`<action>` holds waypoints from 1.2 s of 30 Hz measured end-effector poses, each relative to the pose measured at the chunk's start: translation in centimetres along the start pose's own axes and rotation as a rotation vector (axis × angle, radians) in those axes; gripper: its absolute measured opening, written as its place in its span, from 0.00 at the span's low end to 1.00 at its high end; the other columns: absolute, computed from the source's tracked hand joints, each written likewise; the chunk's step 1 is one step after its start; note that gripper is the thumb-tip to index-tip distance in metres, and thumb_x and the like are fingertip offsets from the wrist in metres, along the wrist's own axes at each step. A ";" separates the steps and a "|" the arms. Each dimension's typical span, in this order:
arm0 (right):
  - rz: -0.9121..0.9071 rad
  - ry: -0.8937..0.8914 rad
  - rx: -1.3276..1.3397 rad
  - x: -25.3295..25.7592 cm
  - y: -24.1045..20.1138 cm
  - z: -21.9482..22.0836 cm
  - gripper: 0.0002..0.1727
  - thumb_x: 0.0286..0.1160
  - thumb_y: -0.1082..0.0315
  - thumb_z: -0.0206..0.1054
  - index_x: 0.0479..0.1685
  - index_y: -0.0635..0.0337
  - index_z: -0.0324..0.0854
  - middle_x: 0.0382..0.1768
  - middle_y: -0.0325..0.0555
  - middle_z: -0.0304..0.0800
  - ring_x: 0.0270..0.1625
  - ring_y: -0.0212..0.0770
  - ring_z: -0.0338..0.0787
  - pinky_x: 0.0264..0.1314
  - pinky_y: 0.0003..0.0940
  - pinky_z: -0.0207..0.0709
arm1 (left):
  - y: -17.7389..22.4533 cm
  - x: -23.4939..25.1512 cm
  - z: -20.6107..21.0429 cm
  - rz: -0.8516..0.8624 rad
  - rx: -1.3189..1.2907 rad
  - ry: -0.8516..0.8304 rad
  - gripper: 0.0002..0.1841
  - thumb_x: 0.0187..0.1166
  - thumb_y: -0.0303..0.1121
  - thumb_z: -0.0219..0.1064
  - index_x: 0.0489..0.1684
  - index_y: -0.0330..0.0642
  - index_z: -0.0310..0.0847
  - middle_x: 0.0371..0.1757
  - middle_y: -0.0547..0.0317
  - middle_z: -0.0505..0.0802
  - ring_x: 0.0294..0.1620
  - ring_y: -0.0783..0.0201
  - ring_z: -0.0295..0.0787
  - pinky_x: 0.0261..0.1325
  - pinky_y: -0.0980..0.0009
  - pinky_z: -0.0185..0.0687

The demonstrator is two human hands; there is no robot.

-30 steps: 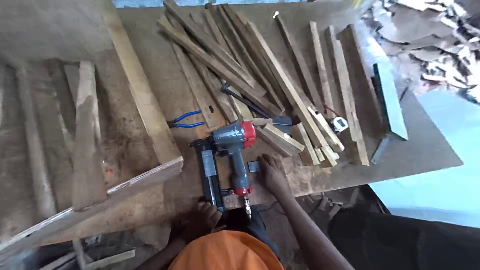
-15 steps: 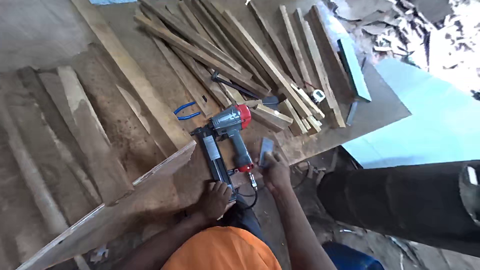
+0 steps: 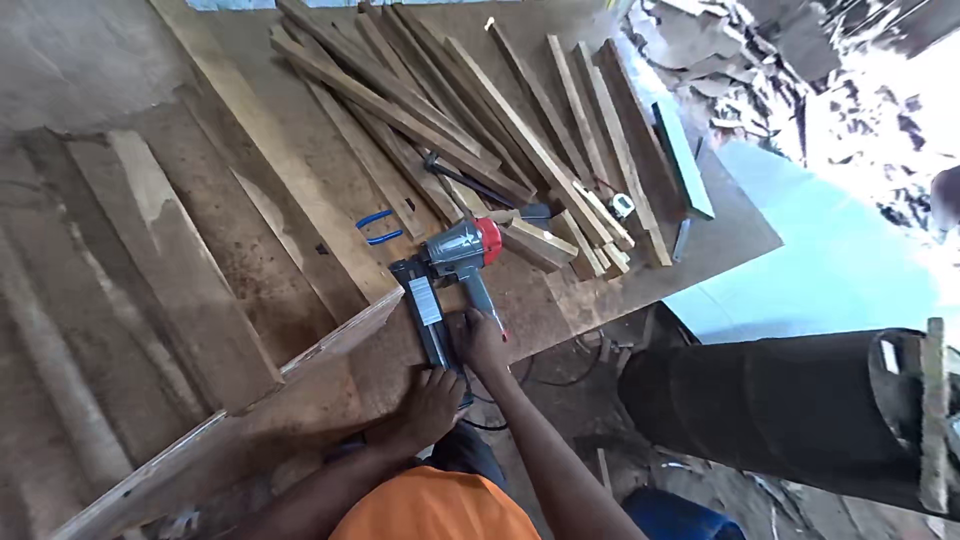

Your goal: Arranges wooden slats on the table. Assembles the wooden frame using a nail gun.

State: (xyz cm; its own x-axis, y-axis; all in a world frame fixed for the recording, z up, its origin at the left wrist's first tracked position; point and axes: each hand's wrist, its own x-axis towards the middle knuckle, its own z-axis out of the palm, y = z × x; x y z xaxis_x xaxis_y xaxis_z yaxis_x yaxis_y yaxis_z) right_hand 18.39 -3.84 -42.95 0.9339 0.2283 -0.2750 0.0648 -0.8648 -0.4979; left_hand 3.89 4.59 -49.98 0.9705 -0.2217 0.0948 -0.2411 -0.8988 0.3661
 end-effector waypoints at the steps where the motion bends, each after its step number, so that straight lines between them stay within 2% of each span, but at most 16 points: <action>1: 0.000 -0.024 -0.026 0.2 -0.2 0.0 0.17 0.83 0.57 0.64 0.60 0.58 0.87 0.55 0.56 0.89 0.59 0.57 0.90 0.63 0.59 0.83 | 0.0 -0.1 0.0 -0.005 -0.002 -0.005 0.24 0.79 0.60 0.64 0.51 0.49 0.86 0.52 0.56 0.90 0.59 0.51 0.85 0.63 0.48 0.79; 3: 0.011 -0.079 -0.049 0.3 -0.7 -0.4 0.16 0.84 0.57 0.63 0.59 0.55 0.87 0.55 0.54 0.90 0.58 0.55 0.91 0.62 0.58 0.84 | 0.0 -0.2 0.1 -0.010 -0.009 -0.020 0.24 0.79 0.61 0.63 0.51 0.49 0.87 0.53 0.57 0.90 0.59 0.52 0.86 0.64 0.48 0.80; 6: 0.021 -0.132 -0.033 0.3 -1.2 -1.2 0.15 0.80 0.70 0.65 0.61 0.61 0.86 0.57 0.59 0.89 0.59 0.58 0.90 0.64 0.60 0.82 | -0.1 0.1 0.3 -0.004 -0.009 -0.026 0.24 0.81 0.61 0.61 0.51 0.49 0.86 0.52 0.56 0.91 0.58 0.51 0.86 0.65 0.46 0.78; 9: -0.016 -0.049 -0.058 -0.7 -0.7 0.3 0.14 0.82 0.69 0.63 0.60 0.63 0.84 0.60 0.61 0.87 0.58 0.61 0.90 0.60 0.62 0.84 | -0.3 -0.2 0.9 0.012 0.004 0.024 0.24 0.80 0.62 0.62 0.53 0.52 0.86 0.51 0.58 0.91 0.58 0.53 0.86 0.65 0.48 0.79; 12: 0.032 -0.067 -0.054 -0.9 -0.7 0.6 0.19 0.83 0.69 0.62 0.70 0.62 0.81 0.64 0.61 0.86 0.61 0.62 0.89 0.64 0.62 0.83 | -0.4 -0.2 1.0 0.017 -0.023 0.034 0.24 0.80 0.61 0.62 0.53 0.52 0.86 0.53 0.59 0.91 0.60 0.54 0.85 0.68 0.48 0.77; 15: 0.014 -0.097 0.008 -1.7 0.0 2.3 0.29 0.83 0.69 0.61 0.84 0.63 0.67 0.69 0.66 0.81 0.60 0.66 0.89 0.57 0.67 0.84 | -0.3 -0.4 1.0 0.026 -0.040 0.047 0.22 0.81 0.60 0.62 0.54 0.54 0.87 0.56 0.59 0.91 0.61 0.54 0.85 0.68 0.47 0.78; 18: -0.045 -0.164 0.232 -1.4 1.7 3.4 0.39 0.87 0.57 0.60 0.93 0.63 0.49 0.80 0.70 0.68 0.74 0.67 0.80 0.71 0.68 0.76 | -0.5 -0.4 1.5 0.045 -0.042 0.058 0.21 0.83 0.58 0.60 0.53 0.53 0.86 0.54 0.59 0.92 0.61 0.54 0.87 0.68 0.49 0.79; 20: -0.033 -0.232 0.442 -1.9 2.3 3.5 0.43 0.88 0.45 0.55 0.98 0.50 0.41 0.92 0.58 0.55 0.87 0.58 0.69 0.82 0.64 0.68 | -0.7 -0.6 2.0 0.061 -0.036 0.085 0.21 0.83 0.59 0.60 0.52 0.53 0.86 0.52 0.60 0.92 0.59 0.56 0.87 0.67 0.51 0.80; 22: 0.000 -0.257 0.555 -2.4 0.9 3.2 0.40 0.88 0.43 0.55 0.95 0.44 0.48 0.91 0.51 0.58 0.87 0.52 0.70 0.82 0.61 0.69 | -0.7 -0.7 2.2 0.076 -0.006 0.084 0.22 0.84 0.59 0.59 0.54 0.54 0.87 0.55 0.60 0.92 0.62 0.56 0.87 0.69 0.51 0.79; 24: -0.029 -0.306 0.593 -2.1 0.5 3.7 0.43 0.88 0.43 0.54 0.98 0.47 0.42 0.95 0.52 0.48 0.92 0.51 0.59 0.89 0.60 0.60 | -0.7 -0.8 2.3 0.077 -0.001 0.099 0.23 0.84 0.60 0.59 0.54 0.54 0.88 0.55 0.60 0.93 0.62 0.57 0.87 0.71 0.50 0.78; 26: -0.078 -0.355 0.608 -1.7 1.3 3.6 0.43 0.88 0.41 0.52 0.98 0.44 0.41 0.96 0.45 0.46 0.93 0.44 0.58 0.91 0.56 0.59 | -0.7 -0.8 2.2 0.070 0.002 0.137 0.23 0.82 0.62 0.60 0.53 0.54 0.87 0.54 0.62 0.93 0.62 0.58 0.87 0.70 0.52 0.78; 28: -0.174 -0.337 0.545 -2.6 2.1 2.6 0.35 0.93 0.47 0.48 0.96 0.46 0.50 0.93 0.42 0.57 0.90 0.41 0.65 0.90 0.52 0.63 | -0.7 -1.0 2.2 0.059 -0.013 0.126 0.23 0.83 0.62 0.59 0.57 0.55 0.87 0.58 0.61 0.93 0.64 0.57 0.86 0.71 0.50 0.78; 30: -0.248 -0.245 0.336 -4.3 2.8 1.8 0.28 0.94 0.54 0.47 0.90 0.48 0.65 0.85 0.41 0.73 0.83 0.42 0.77 0.84 0.54 0.71 | -0.9 -1.2 1.9 0.056 -0.031 0.100 0.24 0.83 0.61 0.59 0.61 0.55 0.87 0.63 0.58 0.92 0.69 0.53 0.85 0.72 0.46 0.77; 31: -0.249 -0.247 0.224 -5.0 3.0 1.6 0.27 0.93 0.54 0.47 0.88 0.47 0.69 0.84 0.41 0.75 0.84 0.42 0.76 0.86 0.54 0.69 | -0.9 -1.3 1.7 0.051 -0.048 0.071 0.24 0.83 0.60 0.60 0.62 0.54 0.87 0.66 0.56 0.90 0.71 0.52 0.83 0.72 0.43 0.75; 34: -0.260 -0.342 -0.041 -5.6 2.4 1.3 0.31 0.93 0.48 0.43 0.90 0.47 0.65 0.90 0.43 0.64 0.93 0.46 0.59 0.93 0.55 0.56 | -0.6 -1.3 0.8 0.022 -0.086 -0.047 0.27 0.83 0.57 0.60 0.70 0.50 0.84 0.74 0.50 0.87 0.79 0.45 0.77 0.77 0.37 0.69; 36: -0.311 -0.366 -0.131 -4.6 1.3 1.5 0.34 0.93 0.45 0.41 0.92 0.50 0.60 0.92 0.44 0.60 0.96 0.49 0.52 0.94 0.57 0.51 | -0.5 -1.4 1.1 0.005 -0.053 0.004 0.26 0.82 0.59 0.60 0.67 0.53 0.86 0.72 0.54 0.89 0.79 0.47 0.79 0.78 0.38 0.71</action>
State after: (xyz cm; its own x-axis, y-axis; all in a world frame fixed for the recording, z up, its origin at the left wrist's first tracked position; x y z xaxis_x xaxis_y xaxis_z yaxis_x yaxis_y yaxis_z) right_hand 13.65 -5.32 -43.55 0.6804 0.6061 -0.4120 0.3863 -0.7744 -0.5011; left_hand 2.63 4.97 -51.29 0.9693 -0.2243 0.1006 -0.2458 -0.8765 0.4139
